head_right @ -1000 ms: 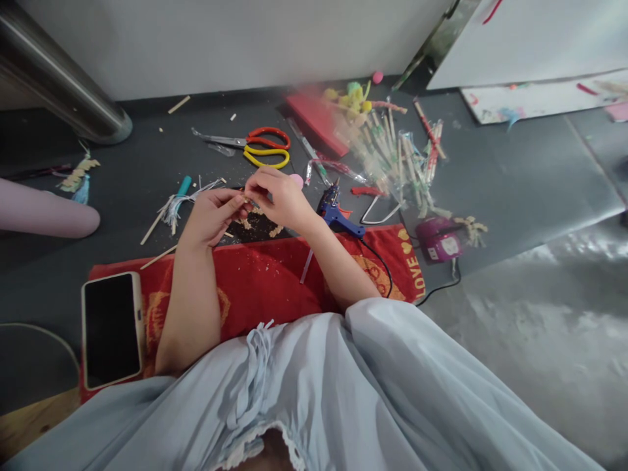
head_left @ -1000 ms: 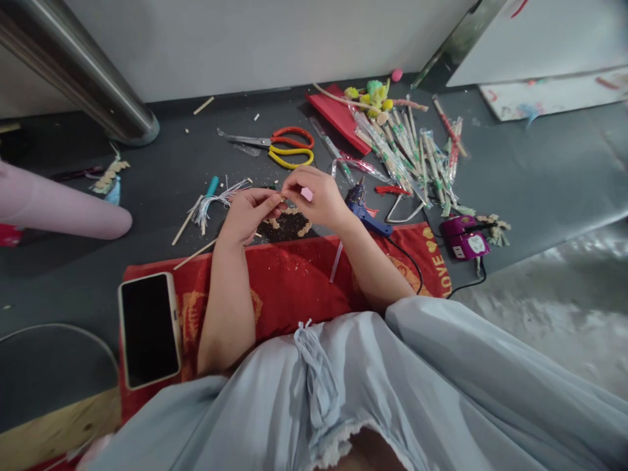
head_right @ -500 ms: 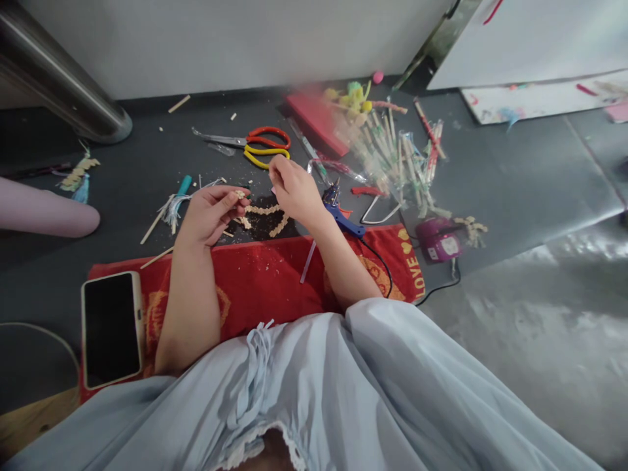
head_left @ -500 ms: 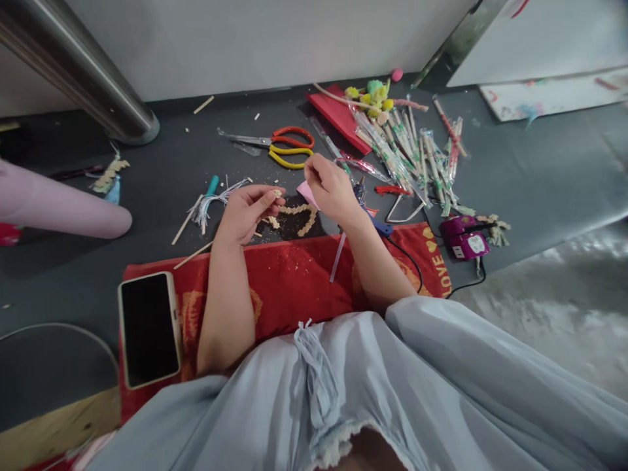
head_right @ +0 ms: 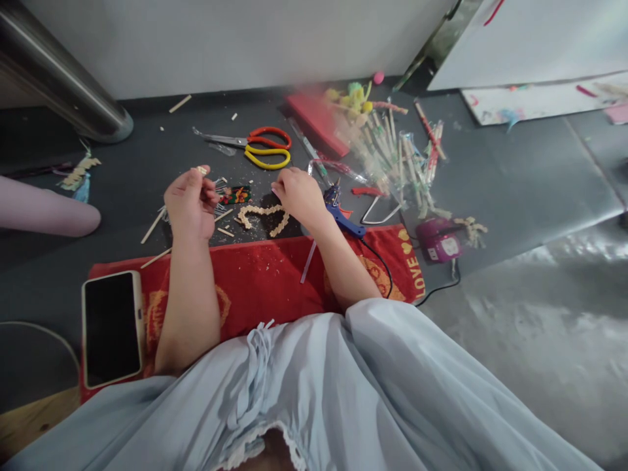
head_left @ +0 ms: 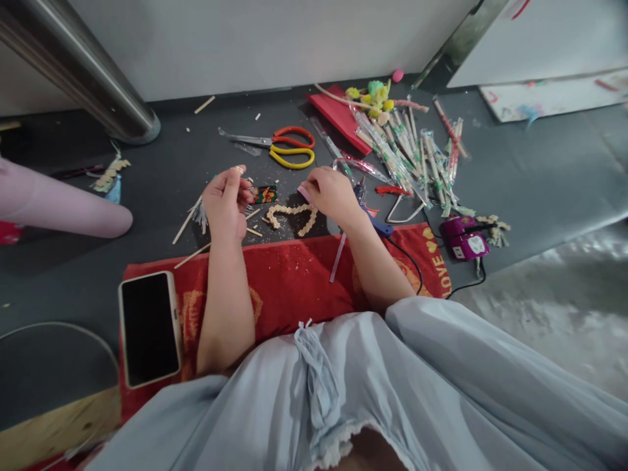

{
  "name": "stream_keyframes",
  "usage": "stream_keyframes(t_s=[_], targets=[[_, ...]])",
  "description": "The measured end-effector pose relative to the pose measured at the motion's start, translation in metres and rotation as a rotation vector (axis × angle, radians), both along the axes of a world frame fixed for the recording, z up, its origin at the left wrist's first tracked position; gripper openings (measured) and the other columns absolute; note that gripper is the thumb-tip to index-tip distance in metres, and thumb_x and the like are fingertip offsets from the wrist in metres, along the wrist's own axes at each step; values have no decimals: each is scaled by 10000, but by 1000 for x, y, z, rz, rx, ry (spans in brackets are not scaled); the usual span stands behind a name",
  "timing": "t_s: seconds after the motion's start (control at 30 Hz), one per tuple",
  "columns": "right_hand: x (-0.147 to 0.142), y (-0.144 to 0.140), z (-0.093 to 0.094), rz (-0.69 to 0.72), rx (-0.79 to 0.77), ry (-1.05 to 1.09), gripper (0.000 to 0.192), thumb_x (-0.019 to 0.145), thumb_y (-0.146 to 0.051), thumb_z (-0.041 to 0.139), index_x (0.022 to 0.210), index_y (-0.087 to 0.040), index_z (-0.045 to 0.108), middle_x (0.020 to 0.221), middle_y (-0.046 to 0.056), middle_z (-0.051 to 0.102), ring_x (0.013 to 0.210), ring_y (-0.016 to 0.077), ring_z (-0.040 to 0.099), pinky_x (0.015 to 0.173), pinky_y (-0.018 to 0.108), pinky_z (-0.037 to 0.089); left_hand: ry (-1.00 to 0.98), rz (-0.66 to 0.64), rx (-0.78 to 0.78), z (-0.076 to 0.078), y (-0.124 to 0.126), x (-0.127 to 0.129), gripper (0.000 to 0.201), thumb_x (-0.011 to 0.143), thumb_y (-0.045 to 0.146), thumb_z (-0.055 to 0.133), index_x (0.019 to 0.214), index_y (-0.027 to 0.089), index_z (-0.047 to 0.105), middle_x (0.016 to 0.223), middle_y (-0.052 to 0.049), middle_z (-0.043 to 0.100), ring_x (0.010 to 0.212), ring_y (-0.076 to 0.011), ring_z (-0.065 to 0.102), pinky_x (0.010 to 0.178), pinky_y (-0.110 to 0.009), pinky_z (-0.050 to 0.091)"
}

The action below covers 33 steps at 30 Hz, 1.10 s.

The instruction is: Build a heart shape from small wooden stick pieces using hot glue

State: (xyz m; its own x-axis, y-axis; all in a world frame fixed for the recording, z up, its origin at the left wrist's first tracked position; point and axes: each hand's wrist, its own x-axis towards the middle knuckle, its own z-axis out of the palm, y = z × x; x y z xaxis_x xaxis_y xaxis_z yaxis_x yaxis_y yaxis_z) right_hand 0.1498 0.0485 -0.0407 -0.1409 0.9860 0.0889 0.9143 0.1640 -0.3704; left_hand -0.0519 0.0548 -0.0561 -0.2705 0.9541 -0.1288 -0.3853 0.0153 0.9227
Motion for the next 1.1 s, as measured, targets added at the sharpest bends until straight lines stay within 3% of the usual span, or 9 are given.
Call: stream_keyframes(t_s=[0.1, 0.23, 0.4, 0.5, 0.67, 0.73, 0.9, 1.0, 1.1], targets=[[-2, 0, -2, 0, 10, 51, 113, 880, -137, 566, 886, -173, 673, 1008, 117, 744, 985, 258, 666, 887, 389, 483, 24, -5, -1, 0, 0, 1, 212, 810, 403, 807, 790, 208, 726, 569, 54, 606, 432, -27, 497, 425, -136, 406], [-2, 0, -3, -19, 55, 90, 257, 842, -75, 552, 1030, -162, 704, 1042, 108, 754, 1003, 249, 675, 899, 385, 489, 47, -11, 24, -2, 1, 2, 239, 806, 428, 808, 806, 205, 724, 575, 57, 598, 438, -26, 497, 435, -139, 416], [1, 0, -1, -9, 48, 67, 161, 894, -182, 562, 797, -178, 690, 933, 103, 747, 910, 237, 669, 809, 363, 480, 100, -25, 50, -8, 3, 0, 277, 798, 476, 803, 836, 210, 732, 592, 51, 607, 453, -29, 512, 449, -140, 423], [2, 0, 1, -12, 55, 89, 80, 848, -164, 603, 829, -186, 677, 916, 84, 735, 876, 219, 650, 789, 346, 467, 125, -34, 88, -12, 3, 0, 305, 775, 497, 814, 839, 210, 736, 601, 44, 615, 468, -35, 525, 460, -147, 431], [0, -2, 5, -13, -4, 39, 217, 915, -262, 560, 732, -182, 644, 819, 92, 704, 803, 221, 631, 753, 357, 458, 154, -78, 87, -10, 1, 3, 353, 681, 511, 871, 778, 204, 727, 581, 45, 614, 442, -36, 509, 435, -154, 416], [-2, -4, 7, 63, -5, 83, 94, 872, -212, 600, 842, -175, 681, 881, 83, 712, 806, 205, 631, 763, 345, 467, 144, -121, 74, -8, -1, 3, 364, 637, 499, 896, 743, 201, 716, 575, 45, 613, 429, -36, 494, 419, -156, 404], [-12, -12, 14, 375, 111, 306, 287, 920, -248, 598, 1197, -198, 656, 1031, 66, 700, 906, 173, 630, 807, 307, 505, 137, -276, 99, -4, -6, 3, 363, 597, 445, 924, 665, 197, 668, 529, 52, 571, 408, -43, 462, 379, -163, 360], [-18, -16, 17, 446, 180, 348, 294, 961, -288, 567, 1235, -212, 643, 1059, 73, 690, 951, 182, 626, 827, 323, 519, 133, -363, 124, -3, -9, 3, 390, 565, 451, 938, 621, 193, 650, 493, 50, 543, 383, -41, 429, 359, -167, 334], [-21, -17, 15, 482, 235, 369, 230, 967, -286, 563, 1156, -225, 680, 1051, 71, 687, 957, 183, 630, 836, 330, 523, 107, -437, 111, -2, -10, 3, 445, 486, 498, 960, 591, 190, 657, 477, 37, 547, 368, -42, 417, 341, -166, 309]])
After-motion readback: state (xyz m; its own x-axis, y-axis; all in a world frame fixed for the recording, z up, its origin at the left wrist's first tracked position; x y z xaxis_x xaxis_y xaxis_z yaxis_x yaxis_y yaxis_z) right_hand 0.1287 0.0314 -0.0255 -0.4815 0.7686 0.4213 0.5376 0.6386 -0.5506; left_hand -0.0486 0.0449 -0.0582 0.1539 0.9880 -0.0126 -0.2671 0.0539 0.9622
